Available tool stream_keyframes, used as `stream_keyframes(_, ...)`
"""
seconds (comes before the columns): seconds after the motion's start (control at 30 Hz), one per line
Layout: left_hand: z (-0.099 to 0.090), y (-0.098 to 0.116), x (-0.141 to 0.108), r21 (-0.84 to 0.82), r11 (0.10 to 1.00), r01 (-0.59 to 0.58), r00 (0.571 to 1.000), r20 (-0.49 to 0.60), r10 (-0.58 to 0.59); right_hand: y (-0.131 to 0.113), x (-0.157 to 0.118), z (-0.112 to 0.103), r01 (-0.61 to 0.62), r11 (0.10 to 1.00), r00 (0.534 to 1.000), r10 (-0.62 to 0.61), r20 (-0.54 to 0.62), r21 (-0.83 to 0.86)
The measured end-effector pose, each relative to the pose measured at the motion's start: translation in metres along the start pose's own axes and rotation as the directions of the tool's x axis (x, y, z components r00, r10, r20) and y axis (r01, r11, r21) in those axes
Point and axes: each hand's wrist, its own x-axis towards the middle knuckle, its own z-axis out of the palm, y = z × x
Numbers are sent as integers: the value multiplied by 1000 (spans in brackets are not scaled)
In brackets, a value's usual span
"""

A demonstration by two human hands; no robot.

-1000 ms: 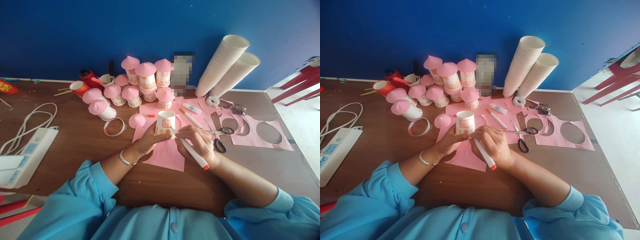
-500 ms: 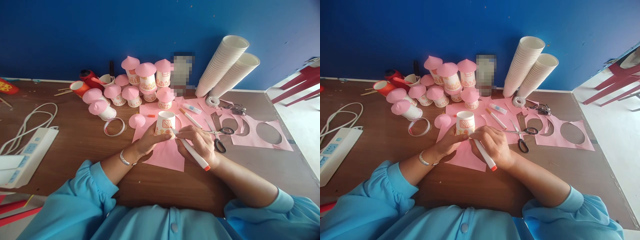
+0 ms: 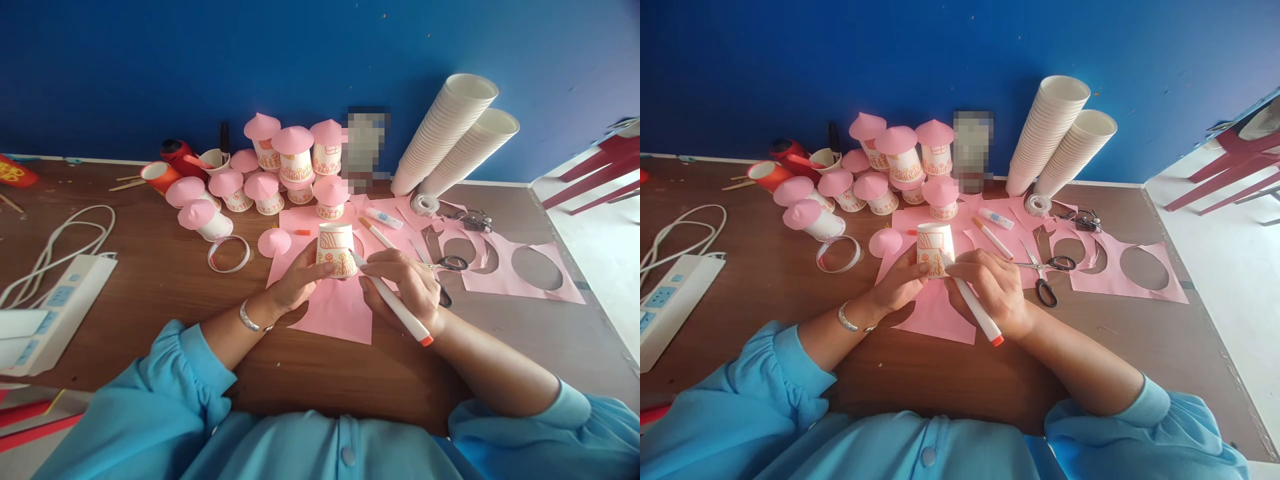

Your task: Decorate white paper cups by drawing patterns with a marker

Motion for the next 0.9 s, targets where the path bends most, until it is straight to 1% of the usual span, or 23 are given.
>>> stream_keyframes(0.13, 0, -1, 0, 2, 1000, 13, 1000, 20, -13, 1, 0, 1, -13, 1000, 1000, 13, -9, -12)
stream_keyframes(0.3, 5, 2, -1, 22, 1000, 16, 1000, -5, -16, 1, 0, 3, -32, 999, 999, 33, 28, -14)
stream_keyframes(0.57, 5, 1, 0, 9, 1000, 16, 1000, -17, -16, 1, 1, 6, -42, 999, 999, 43, 21, -21)
stream_keyframes(0.9, 6, 0, 0, 12, 999, 33, 999, -12, -33, 1, 2, 6, -18, 999, 999, 19, 44, -29)
